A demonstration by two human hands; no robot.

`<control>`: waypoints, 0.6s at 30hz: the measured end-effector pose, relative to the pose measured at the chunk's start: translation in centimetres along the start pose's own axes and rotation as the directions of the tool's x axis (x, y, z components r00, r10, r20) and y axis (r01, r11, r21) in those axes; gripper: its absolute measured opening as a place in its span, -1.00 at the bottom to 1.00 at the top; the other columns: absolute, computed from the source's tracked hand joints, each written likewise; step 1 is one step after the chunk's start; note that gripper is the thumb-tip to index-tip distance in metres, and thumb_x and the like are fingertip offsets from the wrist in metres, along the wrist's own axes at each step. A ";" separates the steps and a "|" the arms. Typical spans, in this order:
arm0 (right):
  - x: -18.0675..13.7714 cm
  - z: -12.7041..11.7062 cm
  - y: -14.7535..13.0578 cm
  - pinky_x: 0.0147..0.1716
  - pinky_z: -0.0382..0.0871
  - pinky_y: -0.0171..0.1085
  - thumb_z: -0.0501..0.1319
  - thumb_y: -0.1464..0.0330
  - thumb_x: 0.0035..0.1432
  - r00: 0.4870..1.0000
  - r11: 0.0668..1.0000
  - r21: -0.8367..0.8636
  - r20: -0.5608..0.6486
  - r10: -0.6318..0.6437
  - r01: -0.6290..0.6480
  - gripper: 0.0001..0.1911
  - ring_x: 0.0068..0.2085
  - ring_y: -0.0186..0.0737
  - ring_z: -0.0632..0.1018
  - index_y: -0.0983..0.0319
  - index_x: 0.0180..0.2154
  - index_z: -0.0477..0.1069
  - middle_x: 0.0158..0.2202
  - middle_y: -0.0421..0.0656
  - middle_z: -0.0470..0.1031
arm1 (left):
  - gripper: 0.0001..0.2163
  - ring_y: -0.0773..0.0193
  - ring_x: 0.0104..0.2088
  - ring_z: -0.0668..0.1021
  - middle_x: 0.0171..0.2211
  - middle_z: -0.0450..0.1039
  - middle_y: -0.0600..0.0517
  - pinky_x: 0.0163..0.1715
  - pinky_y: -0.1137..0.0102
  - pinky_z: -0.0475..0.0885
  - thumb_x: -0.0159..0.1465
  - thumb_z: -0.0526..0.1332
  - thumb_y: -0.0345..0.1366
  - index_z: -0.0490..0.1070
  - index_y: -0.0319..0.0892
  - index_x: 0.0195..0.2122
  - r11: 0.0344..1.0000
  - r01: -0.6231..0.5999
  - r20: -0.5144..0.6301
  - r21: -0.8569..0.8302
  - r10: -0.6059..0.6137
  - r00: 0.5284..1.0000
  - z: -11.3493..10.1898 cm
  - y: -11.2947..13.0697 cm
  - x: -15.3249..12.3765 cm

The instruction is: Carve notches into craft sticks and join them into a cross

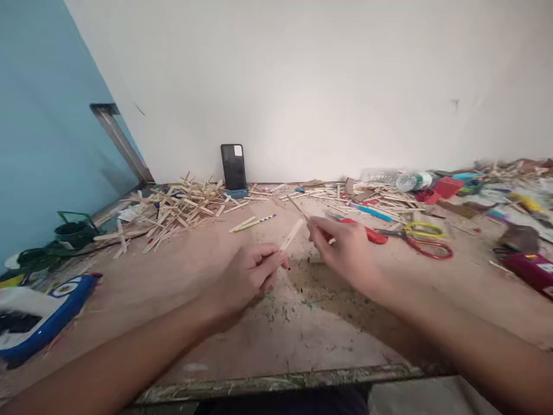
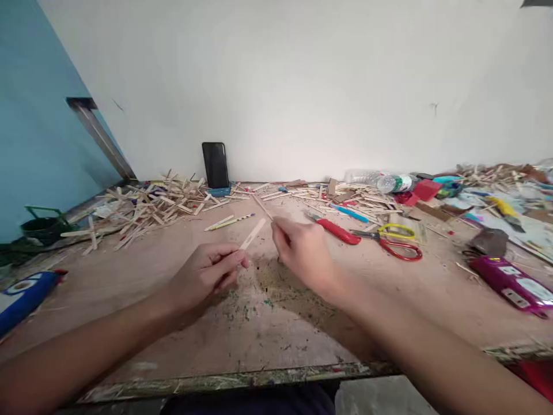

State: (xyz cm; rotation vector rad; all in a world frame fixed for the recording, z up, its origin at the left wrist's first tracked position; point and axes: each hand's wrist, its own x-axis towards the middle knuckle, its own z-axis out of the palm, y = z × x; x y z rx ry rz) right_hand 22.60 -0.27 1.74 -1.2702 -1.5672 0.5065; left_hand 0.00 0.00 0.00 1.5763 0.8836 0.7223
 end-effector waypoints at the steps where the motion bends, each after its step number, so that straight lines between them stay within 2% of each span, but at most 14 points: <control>1: 0.5 -0.3 0.0 -0.40 0.15 -0.23 0.38 0.25 0.23 1.000 1.000 0.020 0.011 0.012 -0.012 -0.67 -0.51 -0.32 0.34 0.18 -0.54 0.44 -0.59 -0.23 0.44 | -0.63 0.41 -0.65 0.18 -0.70 0.15 0.25 -0.57 0.44 0.09 0.40 0.21 0.08 0.48 -0.16 -0.29 1.000 -0.003 -0.001 0.002 0.003 1.000 0.1 0.1 0.1; 5: 1.9 -1.1 0.2 -0.46 0.33 -0.24 0.36 0.06 0.27 0.996 0.985 0.158 0.059 0.068 -0.077 -0.59 -0.53 -0.26 0.48 0.21 -0.49 0.52 -0.54 -0.14 0.56 | -0.62 0.40 -0.65 0.18 -0.68 0.15 0.25 -0.56 0.43 0.11 0.40 0.20 0.08 0.48 -0.15 -0.30 1.000 -0.018 -0.044 0.019 0.019 0.999 0.2 0.5 0.4; 9: 1.8 -1.0 0.1 -0.56 0.36 -0.25 0.41 -0.08 0.19 0.989 0.938 0.318 0.104 0.109 -0.136 -0.51 -0.61 -0.28 0.44 0.24 -0.27 0.62 -0.55 -0.17 0.58 | -0.61 0.39 -0.64 0.18 -0.65 0.15 0.23 -0.58 0.43 0.06 0.42 0.15 0.11 0.38 -0.11 -0.35 0.998 -0.036 -0.128 0.048 0.042 0.991 -0.2 0.3 0.8; 13: 0.9 -0.7 -0.4 -0.55 0.39 -0.25 0.48 -0.09 0.16 0.982 0.915 0.375 0.166 0.092 -0.149 -0.50 -0.62 -0.29 0.46 0.25 -0.31 0.63 -0.58 -0.18 0.57 | -0.58 0.38 -0.61 0.19 -0.65 0.14 0.22 -0.54 0.41 0.09 0.44 0.15 0.09 0.33 -0.11 -0.43 0.993 -0.059 -0.194 0.102 0.078 0.978 -0.8 -0.2 1.3; 18: 0.0 -0.3 -1.0 -0.56 0.38 -0.27 0.47 -0.07 0.21 0.968 0.909 0.383 0.240 0.073 -0.163 -0.52 -0.60 -0.29 0.47 0.24 -0.30 0.66 -0.58 -0.18 0.56 | -0.62 0.32 -0.57 0.31 -0.62 0.24 0.17 -0.47 0.36 0.19 0.43 0.19 0.03 0.46 -0.13 -0.40 0.985 -0.071 -0.237 0.157 0.107 0.965 -1.0 -0.6 1.8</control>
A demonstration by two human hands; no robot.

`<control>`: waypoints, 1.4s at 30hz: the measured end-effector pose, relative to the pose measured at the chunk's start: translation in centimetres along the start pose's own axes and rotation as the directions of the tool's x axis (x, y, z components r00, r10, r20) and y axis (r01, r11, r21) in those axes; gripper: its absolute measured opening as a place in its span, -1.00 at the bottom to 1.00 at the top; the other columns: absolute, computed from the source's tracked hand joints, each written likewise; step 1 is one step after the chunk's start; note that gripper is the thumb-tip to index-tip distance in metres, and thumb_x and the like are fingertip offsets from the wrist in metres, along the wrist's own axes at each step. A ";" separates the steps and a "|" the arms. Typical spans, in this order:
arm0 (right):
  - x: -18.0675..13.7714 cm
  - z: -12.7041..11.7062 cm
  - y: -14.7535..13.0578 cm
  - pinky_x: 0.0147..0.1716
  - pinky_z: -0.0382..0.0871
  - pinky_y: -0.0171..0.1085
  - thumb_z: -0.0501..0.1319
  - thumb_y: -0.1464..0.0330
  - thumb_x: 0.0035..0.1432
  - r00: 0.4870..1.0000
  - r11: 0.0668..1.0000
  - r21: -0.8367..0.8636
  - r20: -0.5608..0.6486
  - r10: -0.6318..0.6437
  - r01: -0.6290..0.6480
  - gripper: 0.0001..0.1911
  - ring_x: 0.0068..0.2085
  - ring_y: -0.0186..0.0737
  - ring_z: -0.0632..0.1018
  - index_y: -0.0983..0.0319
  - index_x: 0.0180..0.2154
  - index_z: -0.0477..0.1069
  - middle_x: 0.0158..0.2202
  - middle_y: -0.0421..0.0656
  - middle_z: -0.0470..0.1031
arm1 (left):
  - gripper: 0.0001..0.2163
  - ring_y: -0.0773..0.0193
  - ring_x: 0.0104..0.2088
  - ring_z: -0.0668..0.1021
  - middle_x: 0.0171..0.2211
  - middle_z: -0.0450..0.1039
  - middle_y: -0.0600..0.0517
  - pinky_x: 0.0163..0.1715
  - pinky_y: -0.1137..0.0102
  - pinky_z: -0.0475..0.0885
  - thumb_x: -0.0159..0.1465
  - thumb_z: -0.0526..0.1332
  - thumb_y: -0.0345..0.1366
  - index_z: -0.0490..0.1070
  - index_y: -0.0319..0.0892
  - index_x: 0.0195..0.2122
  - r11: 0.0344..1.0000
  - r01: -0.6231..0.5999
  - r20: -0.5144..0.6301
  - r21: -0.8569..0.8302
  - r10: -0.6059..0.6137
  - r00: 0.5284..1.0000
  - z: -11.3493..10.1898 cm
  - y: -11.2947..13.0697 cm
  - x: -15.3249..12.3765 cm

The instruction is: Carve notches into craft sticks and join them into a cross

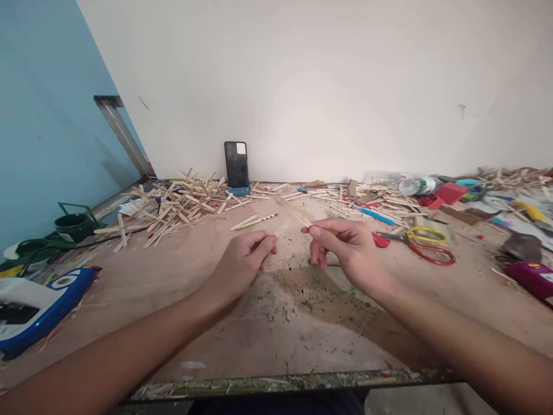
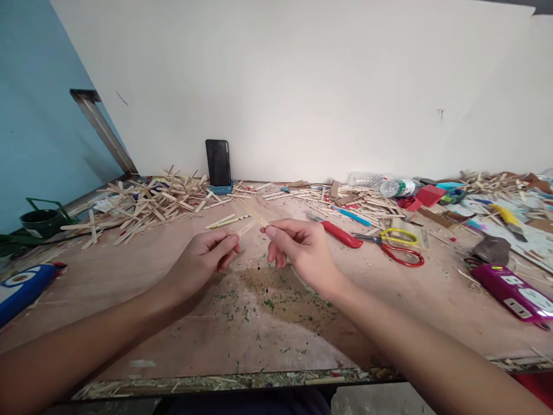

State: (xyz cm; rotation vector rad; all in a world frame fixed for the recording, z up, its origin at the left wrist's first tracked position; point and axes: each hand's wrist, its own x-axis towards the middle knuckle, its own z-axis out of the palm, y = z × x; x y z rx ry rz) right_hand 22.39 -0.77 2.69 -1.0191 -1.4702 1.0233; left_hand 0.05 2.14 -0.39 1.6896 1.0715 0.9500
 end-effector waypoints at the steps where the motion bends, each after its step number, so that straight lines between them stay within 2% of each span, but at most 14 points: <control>1: -0.1 0.1 0.0 -0.56 0.38 -0.27 0.48 -0.07 0.21 1.000 1.000 -0.003 0.015 0.004 -0.004 -0.52 -0.60 -0.29 0.46 0.24 -0.31 0.65 -0.58 -0.18 0.56 | -0.64 0.30 -0.54 0.35 -0.60 0.30 0.15 -0.45 0.35 0.23 0.42 0.19 0.01 0.50 -0.13 -0.38 1.000 -0.006 -0.010 0.008 0.006 1.000 0.0 -0.1 0.1; 3: -0.2 0.3 -0.1 -0.56 0.37 -0.27 0.47 -0.08 0.22 0.999 1.000 -0.012 0.041 0.013 -0.013 -0.52 -0.60 -0.30 0.45 0.23 -0.32 0.64 -0.57 -0.19 0.56 | -0.69 0.23 -0.41 0.48 -0.46 0.49 0.08 -0.34 0.32 0.32 0.40 0.22 -0.02 0.59 -0.14 -0.29 0.999 -0.026 -0.044 0.026 0.027 0.999 0.0 -0.1 0.2; 5: -0.3 0.4 -0.1 -0.55 0.36 -0.27 0.44 -0.08 0.24 0.998 0.999 -0.031 0.060 0.027 -0.025 -0.52 -0.60 -0.31 0.45 0.22 -0.32 0.62 -0.57 -0.20 0.55 | -0.72 0.14 -0.19 0.58 -0.20 0.64 -0.01 -0.15 0.26 0.40 0.37 0.27 -0.05 0.64 -0.13 -0.12 0.998 -0.053 -0.096 0.045 0.057 0.994 -0.1 -0.1 0.3; 8: -0.2 0.4 0.0 -0.52 0.36 -0.28 0.37 -0.06 0.30 0.995 0.996 -0.079 0.084 0.052 -0.046 -0.55 -0.58 -0.32 0.44 0.21 -0.30 0.59 -0.55 -0.22 0.55 | -0.69 0.08 0.00 0.59 0.02 0.67 -0.04 0.07 0.20 0.37 0.34 0.33 -0.06 0.64 -0.10 0.00 0.994 -0.101 -0.129 0.050 0.107 0.986 -0.4 0.3 0.2; 11: -0.1 0.4 0.3 -0.48 0.37 -0.27 0.32 -0.04 0.35 0.981 0.984 -0.160 0.165 0.102 -0.076 -0.55 -0.55 -0.32 0.45 0.21 -0.34 0.56 -0.51 -0.20 0.56 | -0.73 0.10 -0.08 0.63 -0.11 0.70 -0.01 0.02 0.23 0.44 0.31 0.36 -0.02 0.68 -0.09 -0.15 0.990 -0.139 -0.043 -0.001 0.139 0.989 -0.5 0.9 0.0; 14: 0.0 0.6 0.9 -0.46 0.36 -0.26 0.32 -0.01 0.35 0.934 0.956 -0.272 0.301 0.193 -0.110 -0.54 -0.52 -0.27 0.49 0.22 -0.41 0.54 -0.53 -0.19 0.53 | -0.75 0.16 -0.23 0.65 -0.30 0.67 0.02 -0.12 0.30 0.49 0.30 0.36 -0.04 0.66 -0.11 -0.34 0.989 -0.138 0.024 -0.046 0.139 0.990 -0.3 1.2 -0.1; 17: 0.0 0.8 1.6 -0.47 0.28 -0.27 0.26 0.09 0.39 0.892 0.919 -0.383 0.376 0.250 -0.096 -0.57 -0.52 -0.27 0.47 0.21 -0.46 0.48 -0.57 -0.22 0.45 | -0.74 0.25 -0.42 0.57 -0.49 0.56 0.07 -0.31 0.36 0.45 0.30 0.37 -0.07 0.61 -0.13 -0.42 0.993 -0.109 -0.004 -0.041 0.109 0.994 -0.2 0.8 0.2; 20: 0.0 1.0 2.1 -0.44 0.24 -0.26 0.20 0.18 0.41 0.889 0.882 -0.467 0.380 0.255 -0.053 -0.61 -0.52 -0.29 0.42 0.20 -0.46 0.45 -0.57 -0.24 0.43 | -0.64 0.30 -0.53 0.47 -0.58 0.45 0.10 -0.44 0.38 0.38 0.33 0.36 0.00 0.53 -0.14 -0.48 0.995 -0.092 -0.096 -0.030 0.089 0.991 -1.0 0.0 1.2; 22: 0.0 1.0 2.2 -0.41 0.26 -0.24 0.17 0.19 0.42 0.893 0.859 -0.511 0.373 0.253 -0.030 -0.61 -0.51 -0.28 0.42 0.21 -0.44 0.50 -0.56 -0.22 0.47 | -0.67 0.27 -0.46 0.54 -0.50 0.54 0.07 -0.36 0.37 0.45 0.34 0.38 0.00 0.56 -0.14 -0.42 0.994 -0.104 -0.205 -0.017 0.098 0.974 -2.1 -0.5 2.2; 24: 0.0 1.0 2.2 -0.37 0.28 -0.24 0.16 0.20 0.42 0.898 0.838 -0.545 0.367 0.244 -0.005 -0.61 -0.46 -0.26 0.45 0.23 -0.39 0.57 -0.50 -0.17 0.55 | -0.76 0.19 -0.23 0.65 -0.24 0.68 0.00 -0.16 0.32 0.55 0.35 0.41 -0.07 0.64 -0.16 -0.21 0.993 -0.116 -0.319 0.004 0.111 0.941 -3.4 -0.8 3.2; 27: 0.0 0.9 2.2 -0.32 0.30 -0.23 0.15 0.23 0.42 0.905 0.812 -0.583 0.364 0.219 0.038 -0.62 -0.39 -0.21 0.51 0.26 -0.29 0.66 -0.38 -0.11 0.66 | -0.74 0.11 0.02 0.68 0.01 0.68 -0.07 0.12 0.11 0.60 0.45 0.40 -0.10 0.62 -0.20 -0.01 0.994 -0.106 -0.385 0.032 0.110 0.916 -4.8 -0.9 4.1; 31: -0.1 0.9 2.2 -0.32 0.32 -0.22 0.13 0.23 0.43 0.908 0.786 -0.611 0.376 0.188 0.091 -0.61 -0.38 -0.19 0.52 0.25 -0.28 0.68 -0.38 -0.11 0.67 | -0.71 0.04 0.14 0.66 0.10 0.64 -0.11 0.23 -0.02 0.58 0.52 0.36 -0.09 0.59 -0.22 0.07 0.991 -0.098 -0.388 0.096 0.128 0.913 -5.6 -1.0 4.4; 36: 0.0 0.7 2.4 -0.33 0.34 -0.21 0.11 0.25 0.46 0.913 0.745 -0.654 0.370 0.169 0.127 -0.59 -0.38 -0.18 0.55 0.25 -0.26 0.69 -0.36 -0.09 0.70 | -0.68 0.03 0.14 0.65 0.15 0.60 -0.12 0.19 -0.01 0.61 0.53 0.34 -0.08 0.56 -0.21 0.14 0.962 -0.059 -0.378 0.267 0.161 0.912 -6.5 -1.8 5.0; 42: 0.2 0.6 2.1 -0.24 0.41 -0.21 0.12 0.29 0.53 0.910 0.622 -0.763 0.366 0.194 0.174 -0.62 -0.29 -0.17 0.63 0.24 -0.19 0.69 -0.27 -0.05 0.74 | -0.68 0.06 0.11 0.65 0.18 0.57 -0.13 0.14 0.03 0.64 0.53 0.35 -0.10 0.54 -0.18 0.18 0.810 0.026 -0.231 0.586 0.137 0.963 -8.1 -3.3 6.1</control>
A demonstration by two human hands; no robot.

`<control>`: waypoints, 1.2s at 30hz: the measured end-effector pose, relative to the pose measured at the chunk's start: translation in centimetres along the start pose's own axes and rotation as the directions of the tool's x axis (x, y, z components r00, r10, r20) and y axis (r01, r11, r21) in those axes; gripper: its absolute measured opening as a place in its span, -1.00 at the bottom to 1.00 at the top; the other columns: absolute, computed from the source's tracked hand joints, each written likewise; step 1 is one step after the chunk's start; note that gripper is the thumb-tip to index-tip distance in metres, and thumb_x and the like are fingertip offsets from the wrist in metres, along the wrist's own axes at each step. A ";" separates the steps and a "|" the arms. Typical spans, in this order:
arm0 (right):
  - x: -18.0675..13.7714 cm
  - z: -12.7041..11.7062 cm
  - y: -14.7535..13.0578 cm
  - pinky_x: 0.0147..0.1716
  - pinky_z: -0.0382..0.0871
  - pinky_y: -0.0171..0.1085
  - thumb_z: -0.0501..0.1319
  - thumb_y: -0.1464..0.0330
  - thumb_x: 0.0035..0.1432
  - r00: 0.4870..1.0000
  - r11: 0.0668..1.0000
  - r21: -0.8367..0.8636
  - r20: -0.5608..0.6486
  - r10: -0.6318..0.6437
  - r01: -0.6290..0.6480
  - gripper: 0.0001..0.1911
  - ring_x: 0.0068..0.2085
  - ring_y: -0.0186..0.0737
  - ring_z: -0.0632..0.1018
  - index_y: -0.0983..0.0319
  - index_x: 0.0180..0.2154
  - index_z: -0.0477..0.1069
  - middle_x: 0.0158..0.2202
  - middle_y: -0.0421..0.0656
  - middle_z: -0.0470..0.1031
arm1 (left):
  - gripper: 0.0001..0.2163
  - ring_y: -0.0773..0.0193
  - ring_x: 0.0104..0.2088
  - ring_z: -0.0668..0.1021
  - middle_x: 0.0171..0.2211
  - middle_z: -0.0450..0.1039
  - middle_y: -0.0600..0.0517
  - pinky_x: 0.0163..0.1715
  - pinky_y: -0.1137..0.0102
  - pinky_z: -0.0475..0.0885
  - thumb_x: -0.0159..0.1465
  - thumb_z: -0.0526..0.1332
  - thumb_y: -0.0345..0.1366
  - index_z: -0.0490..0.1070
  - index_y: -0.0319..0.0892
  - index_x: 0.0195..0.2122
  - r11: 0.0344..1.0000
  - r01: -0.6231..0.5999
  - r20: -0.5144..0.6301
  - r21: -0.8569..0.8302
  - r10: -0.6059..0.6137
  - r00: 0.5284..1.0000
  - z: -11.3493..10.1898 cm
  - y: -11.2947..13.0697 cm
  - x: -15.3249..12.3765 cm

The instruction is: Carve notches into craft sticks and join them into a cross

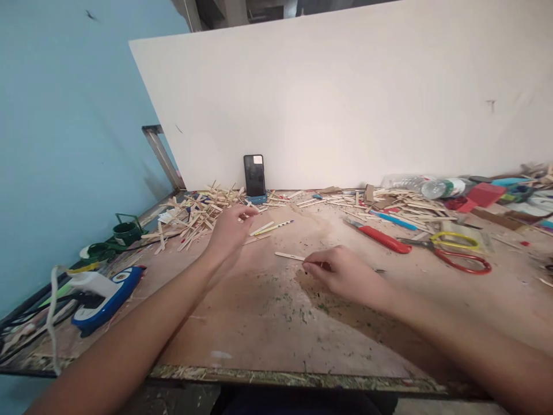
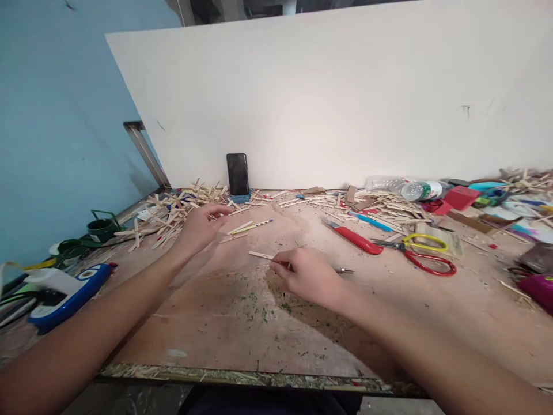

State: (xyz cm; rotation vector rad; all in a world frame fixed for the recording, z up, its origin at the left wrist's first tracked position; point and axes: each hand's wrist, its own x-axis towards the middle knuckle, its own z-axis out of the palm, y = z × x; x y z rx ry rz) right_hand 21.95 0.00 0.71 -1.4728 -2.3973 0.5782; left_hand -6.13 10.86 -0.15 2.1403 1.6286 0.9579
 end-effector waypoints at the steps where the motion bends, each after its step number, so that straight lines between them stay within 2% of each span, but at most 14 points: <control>1: 0.0 -0.3 0.1 -0.20 0.44 -0.20 0.14 0.28 0.54 1.000 0.999 -0.041 0.003 0.006 -0.006 -0.65 -0.27 -0.17 0.64 0.24 -0.17 0.69 -0.24 -0.05 0.74 | -0.69 0.06 0.11 0.65 0.18 0.57 -0.13 0.14 0.04 0.64 0.54 0.34 -0.11 0.54 -0.17 0.18 0.998 -0.016 0.047 0.063 0.013 0.999 0.1 -0.2 0.0; 6: 0.1 -3.1 1.5 0.10 0.58 0.00 0.31 0.18 0.51 0.996 0.957 -0.282 0.034 0.088 -0.075 -0.75 -0.02 -0.11 0.67 0.23 -0.05 0.61 -0.04 -0.07 0.68 | -0.68 0.06 0.10 0.65 0.20 0.56 -0.13 0.13 0.05 0.65 0.54 0.34 -0.10 0.53 -0.15 0.21 0.949 -0.103 0.238 0.298 0.031 0.971 0.7 -0.7 -0.6; 11: -0.3 -6.0 2.8 0.05 0.62 -0.02 0.35 0.17 0.49 0.969 0.888 -0.445 0.143 0.202 -0.119 -0.74 -0.06 -0.13 0.67 0.23 -0.03 0.60 -0.04 -0.09 0.66 | -0.67 0.06 0.11 0.65 0.20 0.56 -0.13 0.13 0.05 0.66 0.54 0.34 -0.10 0.52 -0.15 0.22 0.897 -0.141 0.301 0.419 0.009 0.953 0.9 -1.2 -0.5; 16: -1.0 -6.4 2.7 -0.06 0.56 -0.11 0.38 0.21 0.45 0.948 0.876 -0.478 0.244 0.203 -0.065 -0.79 -0.20 -0.20 0.61 0.23 -0.18 0.58 -0.22 -0.18 0.62 | -0.66 0.05 0.11 0.65 0.20 0.55 -0.13 0.13 0.05 0.66 0.53 0.35 -0.10 0.52 -0.16 0.23 0.863 -0.146 0.307 0.484 -0.012 0.951 1.2 -1.4 -0.3; 20: -1.4 -5.7 2.6 -0.20 0.40 -0.20 0.40 0.34 0.33 0.957 0.899 -0.437 0.241 0.161 -0.041 -0.81 -0.32 -0.23 0.46 0.21 -0.34 0.48 -0.36 -0.24 0.50 | -0.65 0.04 0.12 0.65 0.21 0.55 -0.14 0.12 0.04 0.66 0.53 0.35 -0.10 0.51 -0.16 0.23 0.853 -0.145 0.308 0.501 -0.020 0.951 1.0 -1.4 -0.2; 23: -1.4 -5.4 2.1 -0.30 0.22 -0.24 0.36 0.47 0.19 0.981 0.931 -0.358 0.146 0.131 -0.071 -0.86 -0.39 -0.24 0.36 0.19 -0.34 0.41 -0.42 -0.26 0.42 | -0.65 0.05 0.11 0.65 0.20 0.56 -0.13 0.12 0.05 0.66 0.53 0.35 -0.10 0.52 -0.16 0.23 0.855 -0.123 0.293 0.505 -0.035 0.955 0.3 -1.5 0.2; 26: -1.3 -5.8 1.2 -0.37 0.14 -0.21 0.30 0.48 0.11 0.996 0.975 -0.207 0.023 0.091 -0.084 -0.85 -0.41 -0.22 0.37 0.17 -0.29 0.38 -0.45 -0.26 0.41 | -0.66 0.05 0.10 0.65 0.19 0.56 -0.13 0.12 0.05 0.66 0.53 0.35 -0.10 0.52 -0.16 0.22 0.861 -0.097 0.274 0.500 -0.051 0.960 -0.5 -1.4 0.6; 30: -0.9 -5.9 0.8 -0.30 0.34 -0.24 0.22 0.40 0.25 0.997 0.999 0.020 -0.070 0.038 -0.037 -0.85 -0.30 -0.21 0.53 0.19 -0.12 0.43 -0.29 -0.20 0.54 | -0.68 0.07 0.09 0.66 0.17 0.58 -0.12 0.11 0.06 0.66 0.54 0.34 -0.10 0.54 -0.16 0.19 0.888 -0.105 0.264 0.448 -0.019 0.964 -1.7 0.4 0.7; 33: -0.3 -5.3 1.7 -0.23 0.49 -0.22 0.31 0.29 0.40 1.000 0.994 0.110 0.013 0.001 -0.002 -0.87 -0.29 -0.24 0.58 0.24 -0.15 0.51 -0.26 -0.19 0.58 | -0.69 0.09 0.05 0.67 0.11 0.61 -0.10 0.12 0.05 0.65 0.54 0.33 -0.09 0.55 -0.18 0.16 0.917 -0.186 0.294 0.353 0.079 0.952 -2.2 2.9 0.0; 36: 0.3 -4.6 2.8 -0.21 0.58 -0.19 0.39 0.15 0.44 0.996 0.989 0.144 0.091 0.006 -0.019 -0.70 -0.27 -0.25 0.60 0.27 -0.18 0.55 -0.23 -0.19 0.60 | -0.82 0.10 0.02 0.68 0.01 0.67 -0.06 0.16 0.07 0.58 0.54 0.29 -0.25 0.61 -0.17 0.05 0.921 -0.332 0.392 0.203 0.234 0.890 -1.7 5.3 -1.9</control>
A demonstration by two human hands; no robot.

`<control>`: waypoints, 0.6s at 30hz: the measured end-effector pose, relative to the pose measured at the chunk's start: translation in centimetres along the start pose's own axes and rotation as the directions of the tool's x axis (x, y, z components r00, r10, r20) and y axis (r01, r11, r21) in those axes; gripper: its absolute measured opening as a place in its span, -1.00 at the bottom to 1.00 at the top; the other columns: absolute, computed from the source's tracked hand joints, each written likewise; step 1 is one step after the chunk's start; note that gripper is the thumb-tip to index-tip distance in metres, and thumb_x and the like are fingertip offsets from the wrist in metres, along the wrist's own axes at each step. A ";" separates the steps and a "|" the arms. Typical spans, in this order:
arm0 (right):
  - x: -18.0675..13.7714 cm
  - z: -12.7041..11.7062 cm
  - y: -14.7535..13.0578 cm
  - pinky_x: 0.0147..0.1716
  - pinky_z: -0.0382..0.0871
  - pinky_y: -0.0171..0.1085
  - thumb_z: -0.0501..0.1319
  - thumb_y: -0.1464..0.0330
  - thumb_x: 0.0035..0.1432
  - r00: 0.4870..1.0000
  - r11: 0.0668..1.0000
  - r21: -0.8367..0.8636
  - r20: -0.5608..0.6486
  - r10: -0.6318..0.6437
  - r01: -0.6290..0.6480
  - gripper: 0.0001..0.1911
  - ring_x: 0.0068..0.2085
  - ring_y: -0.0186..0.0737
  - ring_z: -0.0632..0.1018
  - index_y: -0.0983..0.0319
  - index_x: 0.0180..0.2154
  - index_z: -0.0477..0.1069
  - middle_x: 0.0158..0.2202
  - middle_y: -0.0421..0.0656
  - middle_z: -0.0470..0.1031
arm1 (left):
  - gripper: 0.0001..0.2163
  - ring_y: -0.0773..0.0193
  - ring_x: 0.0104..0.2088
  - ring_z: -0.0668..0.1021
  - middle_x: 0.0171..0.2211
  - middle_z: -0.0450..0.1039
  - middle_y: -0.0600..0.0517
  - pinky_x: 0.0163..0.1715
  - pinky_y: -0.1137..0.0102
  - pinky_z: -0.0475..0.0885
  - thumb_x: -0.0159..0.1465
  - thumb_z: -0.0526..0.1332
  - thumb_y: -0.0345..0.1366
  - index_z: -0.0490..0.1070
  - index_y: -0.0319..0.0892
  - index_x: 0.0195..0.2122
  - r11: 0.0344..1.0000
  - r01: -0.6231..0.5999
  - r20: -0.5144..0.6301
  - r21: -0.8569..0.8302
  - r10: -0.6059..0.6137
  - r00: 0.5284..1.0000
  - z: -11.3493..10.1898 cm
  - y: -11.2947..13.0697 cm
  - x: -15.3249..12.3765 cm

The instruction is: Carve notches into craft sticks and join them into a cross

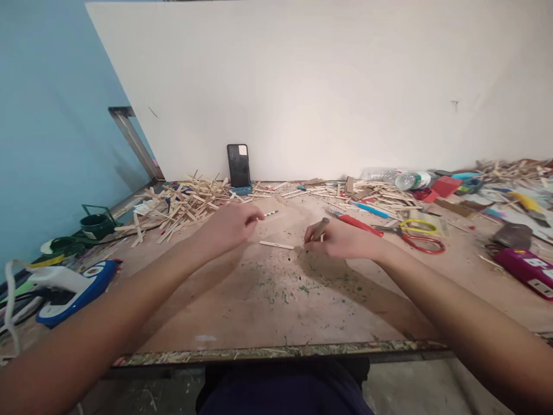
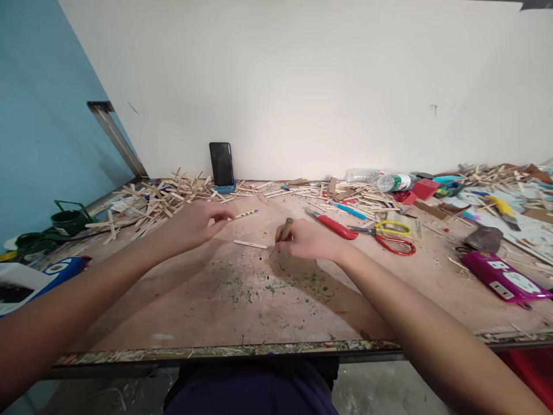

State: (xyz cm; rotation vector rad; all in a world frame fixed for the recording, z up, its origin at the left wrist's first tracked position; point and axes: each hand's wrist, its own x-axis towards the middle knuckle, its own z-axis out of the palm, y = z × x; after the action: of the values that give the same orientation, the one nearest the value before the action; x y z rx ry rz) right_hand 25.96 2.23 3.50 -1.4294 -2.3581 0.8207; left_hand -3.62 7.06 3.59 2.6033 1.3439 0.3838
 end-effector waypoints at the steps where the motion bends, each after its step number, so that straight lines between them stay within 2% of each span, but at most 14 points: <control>1: 0.2 0.1 0.2 -0.20 0.60 -0.19 0.38 0.14 0.45 1.000 1.000 0.013 -0.003 0.015 -0.015 -0.69 -0.26 -0.25 0.61 0.27 -0.17 0.56 -0.22 -0.19 0.60 | -0.84 0.09 -0.02 0.68 -0.05 0.69 -0.04 0.14 0.13 0.57 0.50 0.27 -0.32 0.65 -0.15 -0.01 0.997 -0.064 0.031 -0.033 0.065 0.997 0.5 0.9 -0.5; 3: 0.4 0.2 0.4 -0.20 0.61 -0.19 0.37 0.15 0.47 0.998 0.998 0.050 -0.035 0.048 -0.046 -0.70 -0.25 -0.24 0.62 0.28 -0.15 0.56 -0.21 -0.18 0.61 | -0.80 0.07 -0.07 0.69 -0.13 0.72 -0.05 0.08 0.21 0.53 0.43 0.24 -0.40 0.69 -0.10 -0.11 0.979 -0.176 0.089 -0.105 0.186 0.979 1.8 2.4 -1.6; 7: 0.4 0.6 -0.4 -0.17 0.62 -0.17 0.39 0.19 0.45 0.987 0.986 0.146 -0.125 0.104 -0.085 -0.75 -0.24 -0.24 0.63 0.27 -0.15 0.57 -0.19 -0.17 0.63 | -0.79 0.04 -0.10 0.69 -0.15 0.73 -0.04 0.00 0.24 0.49 0.43 0.23 -0.30 0.71 -0.01 -0.14 0.926 -0.292 0.134 -0.238 0.330 0.935 3.7 3.3 -2.9; 10: 0.2 1.6 -1.1 -0.15 0.61 -0.18 0.44 0.27 0.37 0.975 0.969 0.234 -0.182 0.124 -0.079 -0.82 -0.20 -0.22 0.65 0.26 -0.15 0.58 -0.19 -0.16 0.65 | -0.83 0.11 -0.25 0.66 -0.25 0.72 0.02 -0.19 0.30 0.46 0.40 0.26 -0.26 0.70 0.02 -0.23 0.910 -0.285 0.143 -0.302 0.339 0.930 3.9 2.5 -2.7; 12: 0.0 2.5 -1.4 -0.25 0.57 -0.24 0.43 0.27 0.32 0.970 0.949 0.310 -0.205 0.130 -0.062 -0.83 -0.24 -0.23 0.64 0.25 -0.16 0.60 -0.23 -0.15 0.67 | -0.85 0.15 -0.34 0.64 -0.34 0.69 0.06 -0.30 0.34 0.43 0.36 0.30 -0.26 0.67 0.00 -0.31 0.902 -0.262 0.155 -0.344 0.330 0.931 3.9 2.0 -2.5; 15: -0.3 4.1 -1.4 -0.45 0.49 -0.28 0.35 0.12 0.30 0.968 0.897 0.440 -0.198 0.151 -0.049 -0.69 -0.40 -0.24 0.58 0.21 -0.10 0.65 -0.35 -0.16 0.65 | -0.85 0.18 -0.37 0.64 -0.38 0.66 0.09 -0.37 0.38 0.41 0.35 0.32 -0.27 0.65 -0.03 -0.36 0.887 -0.234 0.176 -0.398 0.324 0.930 4.2 1.5 -2.8; 18: -0.4 5.1 -1.0 -0.49 0.49 -0.25 0.40 0.01 0.21 0.981 0.840 0.540 -0.120 0.150 -0.062 -0.56 -0.47 -0.24 0.57 0.21 -0.09 0.72 -0.36 -0.13 0.68 | -0.86 0.19 -0.35 0.62 -0.36 0.64 0.07 -0.34 0.38 0.40 0.36 0.34 -0.27 0.64 -0.05 -0.36 0.879 -0.220 0.175 -0.423 0.317 0.932 4.9 1.3 -3.2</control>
State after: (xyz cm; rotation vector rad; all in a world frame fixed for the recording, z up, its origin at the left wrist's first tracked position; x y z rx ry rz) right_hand 22.92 -0.17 -0.02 -1.3241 -1.7430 1.2257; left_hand -2.83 3.48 -1.10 2.3941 0.7302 0.3273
